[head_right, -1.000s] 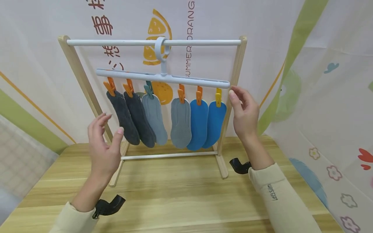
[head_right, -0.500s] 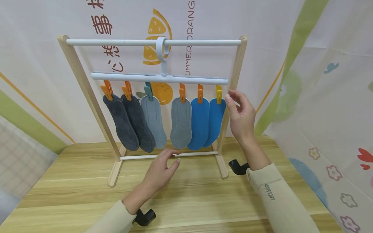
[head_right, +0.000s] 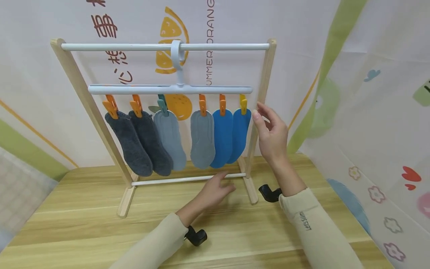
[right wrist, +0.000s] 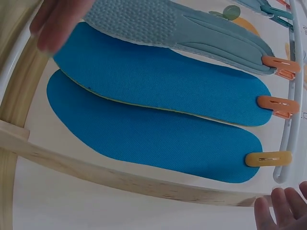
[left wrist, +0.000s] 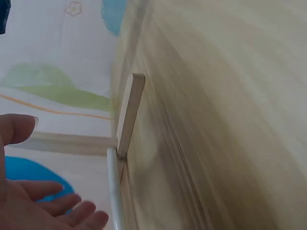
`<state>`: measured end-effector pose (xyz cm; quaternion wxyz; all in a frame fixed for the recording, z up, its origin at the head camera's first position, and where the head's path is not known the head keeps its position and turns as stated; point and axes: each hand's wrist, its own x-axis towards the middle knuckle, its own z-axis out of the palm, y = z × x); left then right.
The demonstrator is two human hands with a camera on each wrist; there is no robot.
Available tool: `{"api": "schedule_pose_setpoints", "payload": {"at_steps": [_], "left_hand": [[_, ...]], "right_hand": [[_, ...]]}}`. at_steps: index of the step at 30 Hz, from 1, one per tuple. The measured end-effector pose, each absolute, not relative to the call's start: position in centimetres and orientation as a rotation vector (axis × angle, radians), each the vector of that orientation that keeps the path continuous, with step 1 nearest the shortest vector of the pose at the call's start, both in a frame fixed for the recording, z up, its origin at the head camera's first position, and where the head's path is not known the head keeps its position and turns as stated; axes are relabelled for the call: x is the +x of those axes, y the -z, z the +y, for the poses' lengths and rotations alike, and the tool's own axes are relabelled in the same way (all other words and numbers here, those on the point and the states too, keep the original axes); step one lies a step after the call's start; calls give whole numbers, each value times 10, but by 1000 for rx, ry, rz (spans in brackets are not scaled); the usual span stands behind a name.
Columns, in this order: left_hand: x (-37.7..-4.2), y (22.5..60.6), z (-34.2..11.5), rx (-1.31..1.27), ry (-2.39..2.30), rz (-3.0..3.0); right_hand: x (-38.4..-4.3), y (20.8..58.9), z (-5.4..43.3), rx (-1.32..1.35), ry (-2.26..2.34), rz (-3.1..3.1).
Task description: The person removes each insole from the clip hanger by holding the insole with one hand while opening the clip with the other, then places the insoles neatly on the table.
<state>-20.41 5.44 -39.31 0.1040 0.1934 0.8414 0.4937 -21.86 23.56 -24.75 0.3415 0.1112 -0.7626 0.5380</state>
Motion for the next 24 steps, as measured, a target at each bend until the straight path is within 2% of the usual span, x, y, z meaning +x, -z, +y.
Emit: {"api": "schedule_pose_setpoints", "payload": {"at_steps": [11,19,24], "left_hand": [[-225,390,91,267,-1511,2424],[-243,390,106,-7,-1918,2189],[-251,395,109,-31,-2081,2098]], "right_hand": [[-220,250,235,323,-1394,-1989],[-219,252,235,317,-1371,-2014],[-219,255,237,316,-1374,-2014]]}}
